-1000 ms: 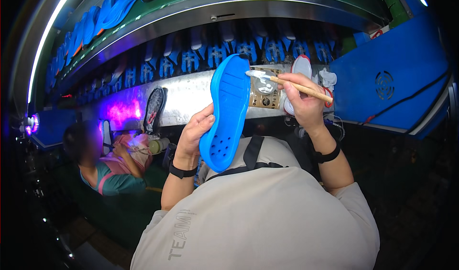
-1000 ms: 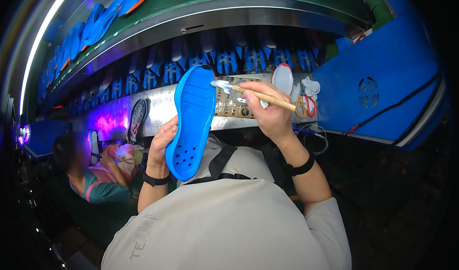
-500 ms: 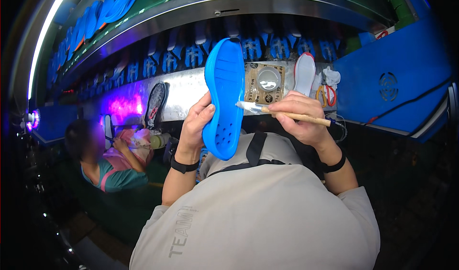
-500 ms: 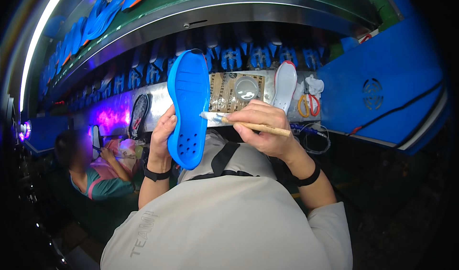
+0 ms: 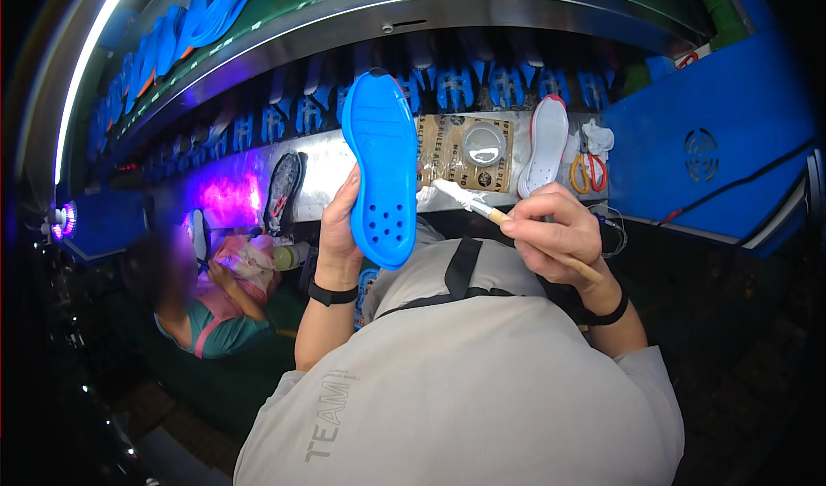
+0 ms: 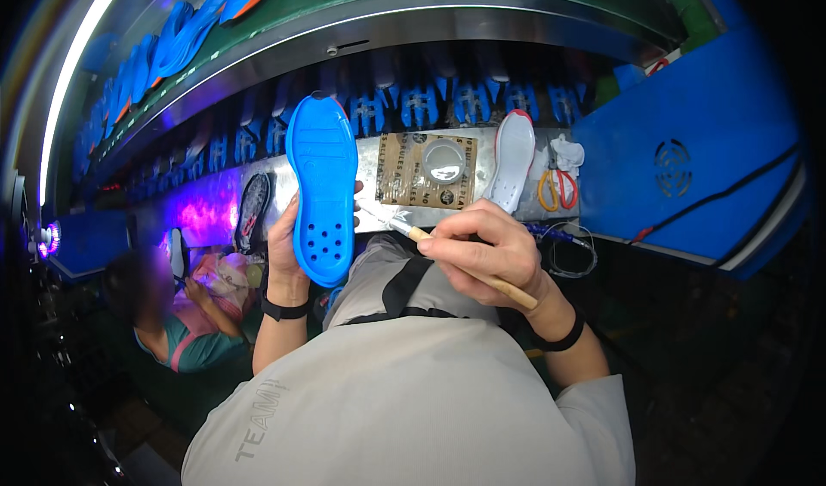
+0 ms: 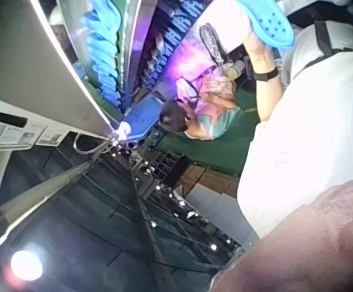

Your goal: Applying white adhesive to the bottom of blue shoe soles using a brush and placing them onto a conveyor belt.

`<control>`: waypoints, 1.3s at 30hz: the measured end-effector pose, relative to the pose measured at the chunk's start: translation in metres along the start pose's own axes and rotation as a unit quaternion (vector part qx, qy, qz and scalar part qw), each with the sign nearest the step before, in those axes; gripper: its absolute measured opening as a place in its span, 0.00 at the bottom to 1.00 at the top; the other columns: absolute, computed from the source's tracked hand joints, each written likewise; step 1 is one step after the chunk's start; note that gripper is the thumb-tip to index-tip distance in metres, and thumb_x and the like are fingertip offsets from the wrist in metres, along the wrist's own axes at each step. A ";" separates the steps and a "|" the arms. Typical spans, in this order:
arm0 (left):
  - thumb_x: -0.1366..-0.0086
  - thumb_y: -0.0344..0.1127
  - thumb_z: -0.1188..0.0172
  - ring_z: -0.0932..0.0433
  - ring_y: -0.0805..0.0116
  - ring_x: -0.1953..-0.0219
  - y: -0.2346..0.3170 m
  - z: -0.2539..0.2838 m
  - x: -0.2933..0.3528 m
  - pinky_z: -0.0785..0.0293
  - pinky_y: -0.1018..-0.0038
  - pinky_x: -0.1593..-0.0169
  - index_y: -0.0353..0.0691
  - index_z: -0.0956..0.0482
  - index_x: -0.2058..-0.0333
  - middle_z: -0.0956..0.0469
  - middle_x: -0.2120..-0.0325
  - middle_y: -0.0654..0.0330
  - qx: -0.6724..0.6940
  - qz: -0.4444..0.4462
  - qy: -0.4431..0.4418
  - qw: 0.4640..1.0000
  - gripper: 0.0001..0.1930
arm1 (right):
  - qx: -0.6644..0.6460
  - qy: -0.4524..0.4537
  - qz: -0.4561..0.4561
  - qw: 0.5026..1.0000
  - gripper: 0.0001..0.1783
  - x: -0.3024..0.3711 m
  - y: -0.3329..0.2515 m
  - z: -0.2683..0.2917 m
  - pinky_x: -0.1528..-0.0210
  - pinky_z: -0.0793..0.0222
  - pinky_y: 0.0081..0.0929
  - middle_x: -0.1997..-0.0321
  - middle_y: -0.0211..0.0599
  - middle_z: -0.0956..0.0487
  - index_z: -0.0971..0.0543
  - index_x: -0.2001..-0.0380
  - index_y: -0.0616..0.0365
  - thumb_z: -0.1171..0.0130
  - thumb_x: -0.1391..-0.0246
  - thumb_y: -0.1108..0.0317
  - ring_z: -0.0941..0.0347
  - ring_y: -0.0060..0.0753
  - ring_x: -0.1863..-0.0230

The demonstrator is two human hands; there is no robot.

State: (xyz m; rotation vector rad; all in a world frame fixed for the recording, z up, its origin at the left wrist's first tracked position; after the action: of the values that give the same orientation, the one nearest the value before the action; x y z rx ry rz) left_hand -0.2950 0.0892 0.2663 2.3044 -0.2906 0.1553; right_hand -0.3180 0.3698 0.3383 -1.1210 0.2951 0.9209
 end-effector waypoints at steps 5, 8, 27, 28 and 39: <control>0.27 0.55 0.56 0.25 0.42 0.43 -0.002 0.002 0.001 0.21 0.55 0.44 0.30 0.50 0.30 0.38 0.37 0.31 0.115 0.037 -0.027 0.992 0.39 | -0.003 0.002 -0.010 1.000 0.26 0.010 0.000 0.002 0.67 0.29 0.21 0.59 0.32 0.23 0.13 0.59 0.53 0.36 0.66 0.85 0.29 0.27 0.70; 0.28 0.54 0.53 0.25 0.42 0.43 -0.002 -0.007 -0.003 0.20 0.55 0.46 0.29 0.49 0.31 0.36 0.38 0.32 0.113 0.038 -0.058 0.991 0.39 | 0.035 0.010 0.007 0.999 0.26 0.011 -0.003 0.008 0.67 0.29 0.21 0.58 0.32 0.24 0.13 0.59 0.52 0.35 0.66 0.86 0.30 0.26 0.69; 0.32 0.34 0.39 0.23 0.77 0.70 0.113 -0.192 -0.248 0.25 0.82 0.63 0.31 0.19 0.51 0.17 0.66 0.61 -0.478 -0.362 0.056 0.799 0.15 | 0.099 0.210 -0.194 0.953 0.13 0.053 -0.007 0.074 0.67 0.27 0.25 0.67 0.41 0.22 0.17 0.57 0.64 0.38 0.48 0.80 0.24 0.35 0.71; 0.34 0.32 0.37 0.26 0.82 0.75 0.090 -0.198 -0.224 0.30 0.84 0.71 0.36 0.15 0.57 0.19 0.76 0.66 -0.484 -0.350 -0.002 0.802 0.10 | 0.136 0.192 -0.165 0.958 0.13 0.054 -0.008 0.072 0.67 0.27 0.25 0.67 0.41 0.23 0.17 0.57 0.64 0.37 0.48 0.80 0.24 0.35 0.71; 0.47 0.25 0.28 0.21 0.74 0.78 -0.017 -0.200 -0.101 0.27 0.79 0.75 0.36 0.16 0.68 0.19 0.76 0.59 -0.579 -0.281 -0.174 0.745 0.07 | 0.253 0.110 -0.069 0.959 0.16 0.043 0.002 0.059 0.71 0.30 0.27 0.67 0.34 0.26 0.16 0.60 0.57 0.33 0.57 0.77 0.28 0.31 0.73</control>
State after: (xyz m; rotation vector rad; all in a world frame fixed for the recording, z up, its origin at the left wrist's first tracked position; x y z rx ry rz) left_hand -0.3921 0.2632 0.3695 1.0463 0.1406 -0.6194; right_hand -0.3068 0.4419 0.3359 -0.7533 0.5909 0.5496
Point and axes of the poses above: each hand's wrist, its own x-axis away from the middle knuckle, its own z-axis out of the back of the hand, y = z × x, the point moved 1 cm from there along -x, towards the middle knuckle
